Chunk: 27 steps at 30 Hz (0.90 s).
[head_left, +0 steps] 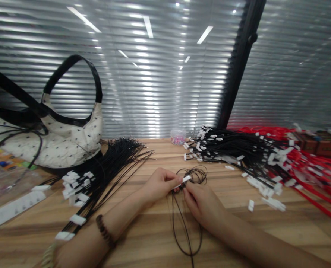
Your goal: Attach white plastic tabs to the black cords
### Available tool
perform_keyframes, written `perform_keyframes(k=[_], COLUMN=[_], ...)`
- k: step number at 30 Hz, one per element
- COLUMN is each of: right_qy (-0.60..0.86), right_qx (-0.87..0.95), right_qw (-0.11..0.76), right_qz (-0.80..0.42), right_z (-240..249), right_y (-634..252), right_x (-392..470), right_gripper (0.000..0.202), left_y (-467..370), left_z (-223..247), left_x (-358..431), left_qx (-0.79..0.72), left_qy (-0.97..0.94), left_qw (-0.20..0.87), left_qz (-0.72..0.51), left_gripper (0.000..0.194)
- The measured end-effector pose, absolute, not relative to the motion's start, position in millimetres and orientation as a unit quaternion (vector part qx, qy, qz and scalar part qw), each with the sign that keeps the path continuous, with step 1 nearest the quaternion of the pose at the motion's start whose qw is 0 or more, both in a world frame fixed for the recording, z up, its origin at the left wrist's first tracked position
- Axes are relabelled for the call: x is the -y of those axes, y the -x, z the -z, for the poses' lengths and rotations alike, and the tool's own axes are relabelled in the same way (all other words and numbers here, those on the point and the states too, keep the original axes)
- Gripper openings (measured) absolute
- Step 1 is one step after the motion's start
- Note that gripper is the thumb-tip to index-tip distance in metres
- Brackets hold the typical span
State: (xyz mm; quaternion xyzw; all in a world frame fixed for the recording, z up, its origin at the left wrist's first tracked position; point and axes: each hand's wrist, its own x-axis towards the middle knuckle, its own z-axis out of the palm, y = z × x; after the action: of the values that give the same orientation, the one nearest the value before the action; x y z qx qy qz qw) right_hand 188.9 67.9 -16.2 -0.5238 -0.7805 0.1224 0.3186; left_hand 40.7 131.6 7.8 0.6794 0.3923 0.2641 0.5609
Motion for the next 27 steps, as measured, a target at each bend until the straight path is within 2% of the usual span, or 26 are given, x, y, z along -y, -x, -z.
perform_keyframes(k=[4,8,11,16,20,22,27], right_qy=[0.514,0.48,0.441,0.393,0.366,0.354,0.271], right_qx=[0.773,0.762,0.758,0.695,0.605,0.548,0.38], right_qw=[0.348,0.378,0.371,0.313,0.32,0.37,0.5], right_qz=[-0.134,-0.216,-0.304,-0.515,-0.63,-0.661,-0.73], right_z=[15,13,9,2,3,6,8], right_y=[-189,-195,-202,-214,-221,-223,-233], right_x=[-71,-76,-78,-79,-86,-91,-102], right_gripper=[0.022,0.023,0.027,0.031,0.026,0.02,0.029], left_y=[-41,-38,-34,-27,-25,-25,-30], left_z=[-7,-6,-9,-23,-32,-34,-33], left_x=[-133,-139,-146,-153,-148,-143,-130], left_qx=[-0.396,-0.386,-0.371,-0.299,-0.239,-0.231,-0.263], left_qy=[-0.666,-0.618,-0.542,-0.449,-0.426,-0.45,-0.599], left_qw=[0.567,0.598,0.634,0.697,0.748,0.756,0.708], left_qz=[-0.28,-0.334,-0.408,-0.472,-0.448,-0.415,-0.264], left_gripper=[0.034,0.032,0.026,0.015,0.015,0.017,0.027])
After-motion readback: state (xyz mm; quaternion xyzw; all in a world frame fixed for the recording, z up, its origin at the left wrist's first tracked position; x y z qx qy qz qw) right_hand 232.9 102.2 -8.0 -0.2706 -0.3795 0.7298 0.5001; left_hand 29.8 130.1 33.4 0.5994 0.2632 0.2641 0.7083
